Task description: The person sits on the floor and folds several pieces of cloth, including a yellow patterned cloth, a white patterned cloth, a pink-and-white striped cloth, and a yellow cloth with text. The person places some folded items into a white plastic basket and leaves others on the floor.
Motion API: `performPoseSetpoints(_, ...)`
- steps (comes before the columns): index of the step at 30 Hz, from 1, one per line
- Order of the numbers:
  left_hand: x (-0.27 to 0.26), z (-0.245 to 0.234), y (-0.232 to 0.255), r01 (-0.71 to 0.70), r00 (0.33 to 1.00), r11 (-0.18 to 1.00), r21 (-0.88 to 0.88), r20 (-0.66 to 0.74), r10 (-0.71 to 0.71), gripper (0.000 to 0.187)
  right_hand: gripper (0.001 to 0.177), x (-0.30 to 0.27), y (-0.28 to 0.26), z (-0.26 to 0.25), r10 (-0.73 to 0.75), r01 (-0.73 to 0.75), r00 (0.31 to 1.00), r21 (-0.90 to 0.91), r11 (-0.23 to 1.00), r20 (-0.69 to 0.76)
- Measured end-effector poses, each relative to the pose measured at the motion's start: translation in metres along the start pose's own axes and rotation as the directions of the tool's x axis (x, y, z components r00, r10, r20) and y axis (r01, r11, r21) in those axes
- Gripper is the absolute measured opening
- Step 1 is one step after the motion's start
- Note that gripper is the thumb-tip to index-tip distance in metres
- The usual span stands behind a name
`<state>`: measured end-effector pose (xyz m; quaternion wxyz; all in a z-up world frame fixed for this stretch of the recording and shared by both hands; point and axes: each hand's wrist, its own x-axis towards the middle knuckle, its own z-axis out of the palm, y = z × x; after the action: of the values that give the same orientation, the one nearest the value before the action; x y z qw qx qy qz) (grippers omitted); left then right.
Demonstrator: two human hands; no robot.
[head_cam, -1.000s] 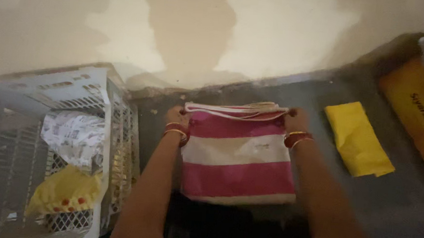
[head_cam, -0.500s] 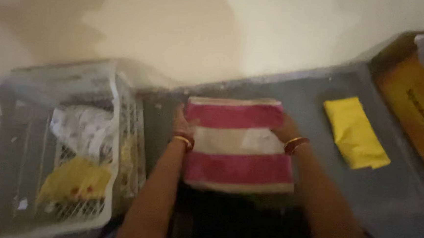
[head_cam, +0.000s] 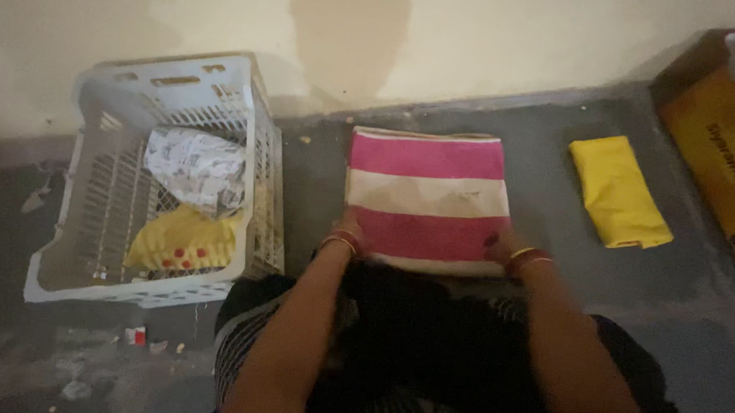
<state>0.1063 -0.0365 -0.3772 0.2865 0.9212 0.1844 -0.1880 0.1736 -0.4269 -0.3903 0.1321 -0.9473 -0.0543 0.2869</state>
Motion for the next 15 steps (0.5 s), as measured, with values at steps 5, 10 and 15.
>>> performPoseSetpoints(5, 0.020, 0.021, -0.001, 0.064, 0.998, 0.998, 0.017, -0.030, -0.064, 0.057, 0.055, 0.032, -0.008, 0.032, -0.045, 0.039, 0.999, -0.244, 0.969, -0.017)
performPoseSetpoints(10, 0.066, 0.037, -0.006, 0.083, 0.989, 0.980, -0.183, -0.106, -0.104, 0.062, 0.074, 0.057, -0.021, 0.034, -0.192, 0.133, 0.957, -0.258, 0.957, -0.219)
performPoseSetpoints(15, 0.105, 0.034, -0.010, -0.082, 0.972, 0.866, -0.494, -0.231, -0.039, 0.067, 0.073, 0.054, -0.032, 0.009, 0.014, -0.003, 0.956, 0.036, 0.999, -0.293)
